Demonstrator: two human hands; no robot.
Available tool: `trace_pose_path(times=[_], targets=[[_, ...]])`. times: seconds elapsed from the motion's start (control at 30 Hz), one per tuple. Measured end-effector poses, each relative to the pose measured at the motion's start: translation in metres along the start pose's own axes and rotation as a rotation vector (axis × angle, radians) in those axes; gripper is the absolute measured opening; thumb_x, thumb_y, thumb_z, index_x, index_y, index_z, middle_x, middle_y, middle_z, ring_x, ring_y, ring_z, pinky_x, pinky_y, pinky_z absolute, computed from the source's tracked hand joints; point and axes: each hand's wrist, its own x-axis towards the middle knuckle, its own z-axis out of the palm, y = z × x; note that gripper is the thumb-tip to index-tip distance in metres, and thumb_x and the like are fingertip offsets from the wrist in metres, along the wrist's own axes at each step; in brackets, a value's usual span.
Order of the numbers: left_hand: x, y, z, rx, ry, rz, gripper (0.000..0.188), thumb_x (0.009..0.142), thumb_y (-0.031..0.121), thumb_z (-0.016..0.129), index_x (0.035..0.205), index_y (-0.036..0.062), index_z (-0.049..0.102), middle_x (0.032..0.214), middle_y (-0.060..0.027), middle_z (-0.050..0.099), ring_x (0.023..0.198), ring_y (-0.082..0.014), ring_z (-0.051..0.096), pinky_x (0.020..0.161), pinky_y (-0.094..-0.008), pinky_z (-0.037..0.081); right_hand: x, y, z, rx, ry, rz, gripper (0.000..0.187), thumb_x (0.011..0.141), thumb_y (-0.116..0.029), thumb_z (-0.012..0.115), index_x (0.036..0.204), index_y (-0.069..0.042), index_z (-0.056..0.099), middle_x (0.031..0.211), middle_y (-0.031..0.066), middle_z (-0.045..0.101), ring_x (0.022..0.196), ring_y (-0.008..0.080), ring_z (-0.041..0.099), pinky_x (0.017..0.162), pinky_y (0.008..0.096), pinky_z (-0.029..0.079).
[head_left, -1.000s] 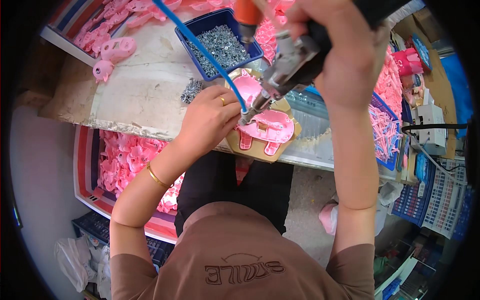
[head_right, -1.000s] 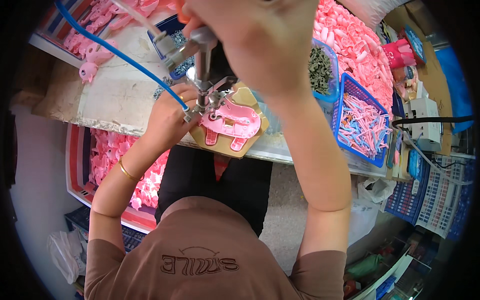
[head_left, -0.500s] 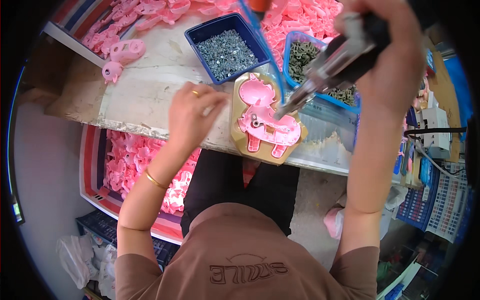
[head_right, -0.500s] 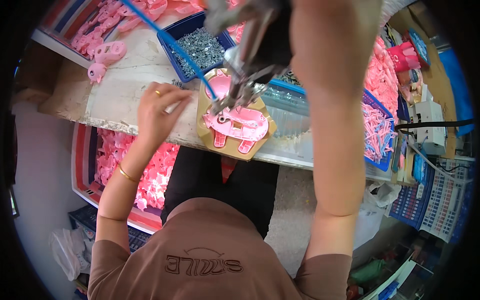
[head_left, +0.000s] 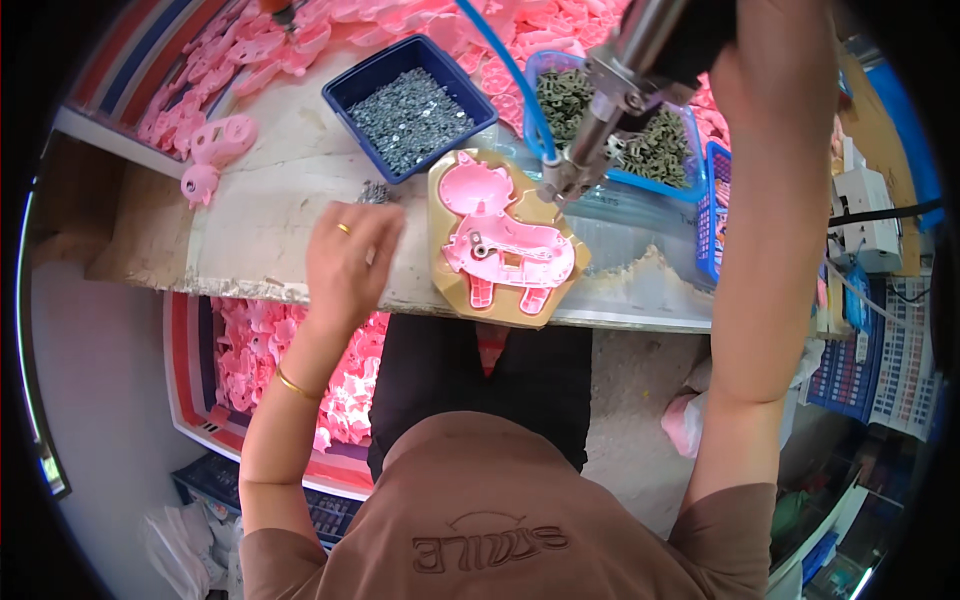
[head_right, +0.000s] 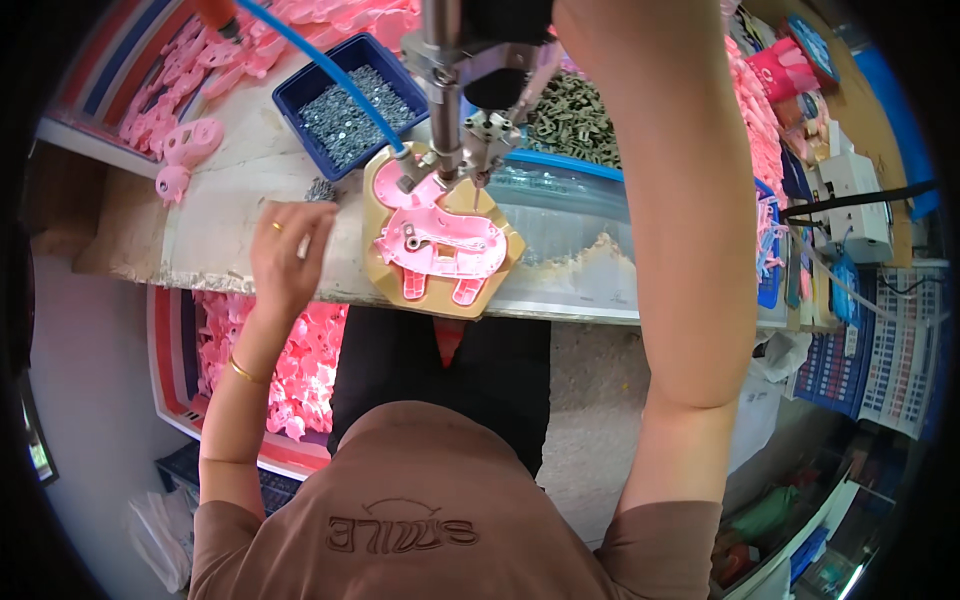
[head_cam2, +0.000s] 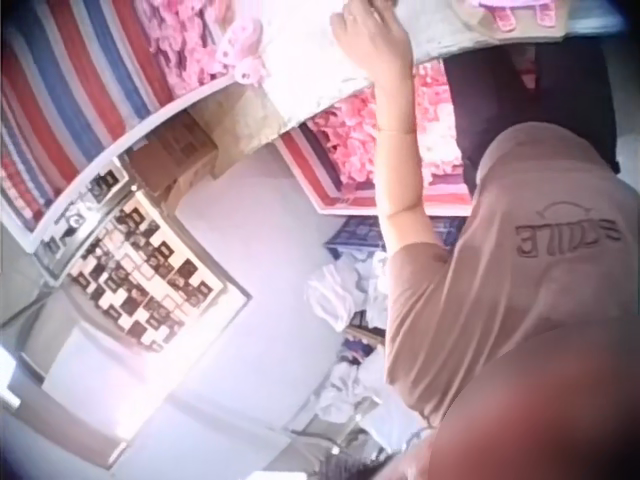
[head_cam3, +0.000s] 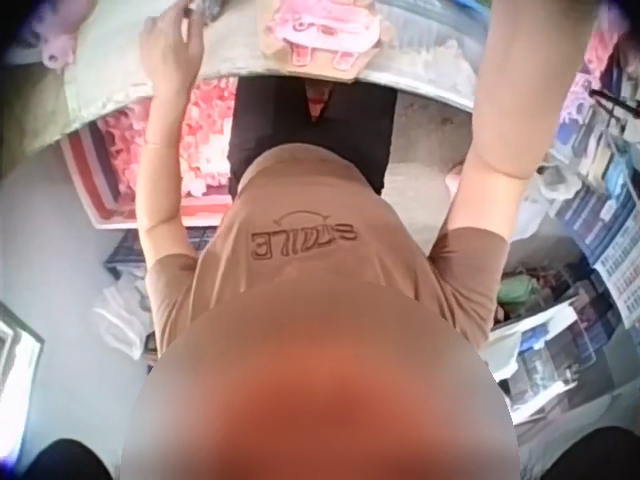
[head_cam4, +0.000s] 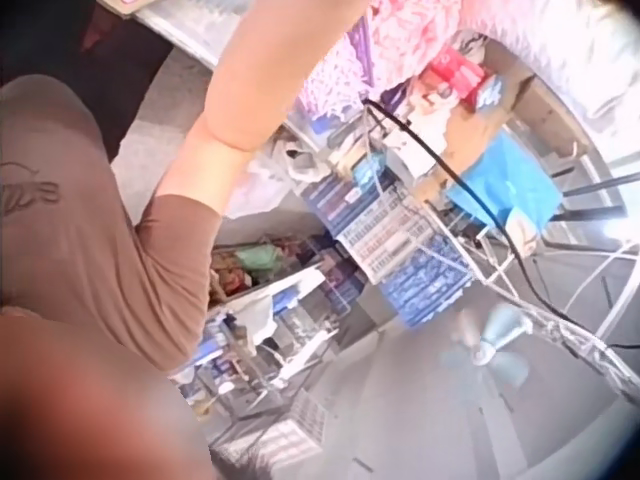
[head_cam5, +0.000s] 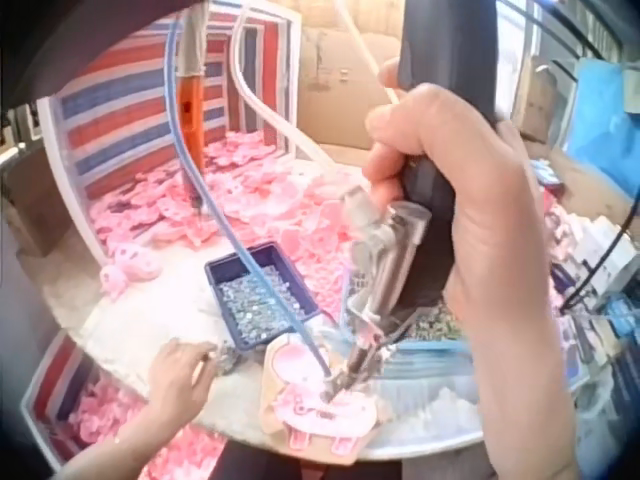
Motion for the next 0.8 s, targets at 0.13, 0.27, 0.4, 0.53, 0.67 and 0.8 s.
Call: trace_pose_path(times=[0.13,0.27,0.4,0.53,0.67,0.8], targets=[[0.024,0.058,0.005,-0.237,-0.213,0.245,0.022,0.079,0.012,0.073,0.099,0.0062,0.067,0.101,-0.0089,0.064,0.099,-0.0317,0.059,0.087,-0.0422,0.049,0.018,-0.019,-0.029,-0.086,-0.098,-0.004,0.031,0.092,-0.032,0.066,0.098,-0.001,0.066,0.077,0.0047,0.062,0.069,0.0092,0.062,0.061,0.0218,0.048],[0.018,0.053,0.01,-0.198,-0.259,0.365,0.022,0.077,0.013,0.075,0.095,0.0056,0.066,0.103,-0.0084,0.064,0.103,-0.0329,0.058,0.092,-0.0459,0.048,0.033,0.0,-0.054,0.081,-0.298,-0.002,0.047,0.095,-0.05,0.062,0.115,-0.008,0.063,0.095,0.0019,0.067,0.083,0.0073,0.063,0.076,0.023,0.049],[0.031,0.067,-0.03,-0.418,-0.288,0.169,0.021,0.073,0.007,0.077,0.089,0.0041,0.065,0.099,-0.0092,0.065,0.098,-0.0321,0.061,0.09,-0.0445,0.048,0.044,0.121,-0.221,-0.381,0.061,0.148,0.023,0.096,-0.021,0.064,0.107,0.0,0.066,0.083,0.0026,0.067,0.073,0.009,0.062,0.069,0.0251,0.05],[0.031,0.059,-0.112,-0.369,-0.491,-0.063,0.016,0.07,0.008,0.077,0.081,0.0039,0.066,0.085,-0.0094,0.064,0.088,-0.0311,0.061,0.083,-0.0408,0.046,0.006,0.192,-0.302,-0.962,0.094,0.216,0.014,0.087,-0.016,0.066,0.096,-0.007,0.072,0.081,0.0103,0.072,0.072,0.0226,0.069,0.068,0.0355,0.053],[0.039,0.081,-0.184,0.048,-0.83,-0.377,0.03,0.074,0.01,0.074,0.102,0.0007,0.066,0.098,-0.0147,0.065,0.092,-0.0337,0.06,0.083,-0.0407,0.047,-0.005,0.246,-0.313,-1.303,0.032,0.204,0.016,0.086,-0.013,0.062,0.099,-0.014,0.072,0.088,0.0116,0.072,0.082,0.0315,0.07,0.073,0.0429,0.055],[-0.018,0.032,-0.189,0.11,-0.733,-0.371,0.049,0.077,0.01,0.073,0.123,0.0003,0.059,0.114,-0.0182,0.063,0.105,-0.0348,0.059,0.093,-0.041,0.046,0.0,0.261,-0.314,-1.595,-0.258,0.231,0.032,0.084,-0.007,0.063,0.115,-0.015,0.067,0.103,0.0164,0.069,0.097,0.0339,0.066,0.082,0.0444,0.053]])
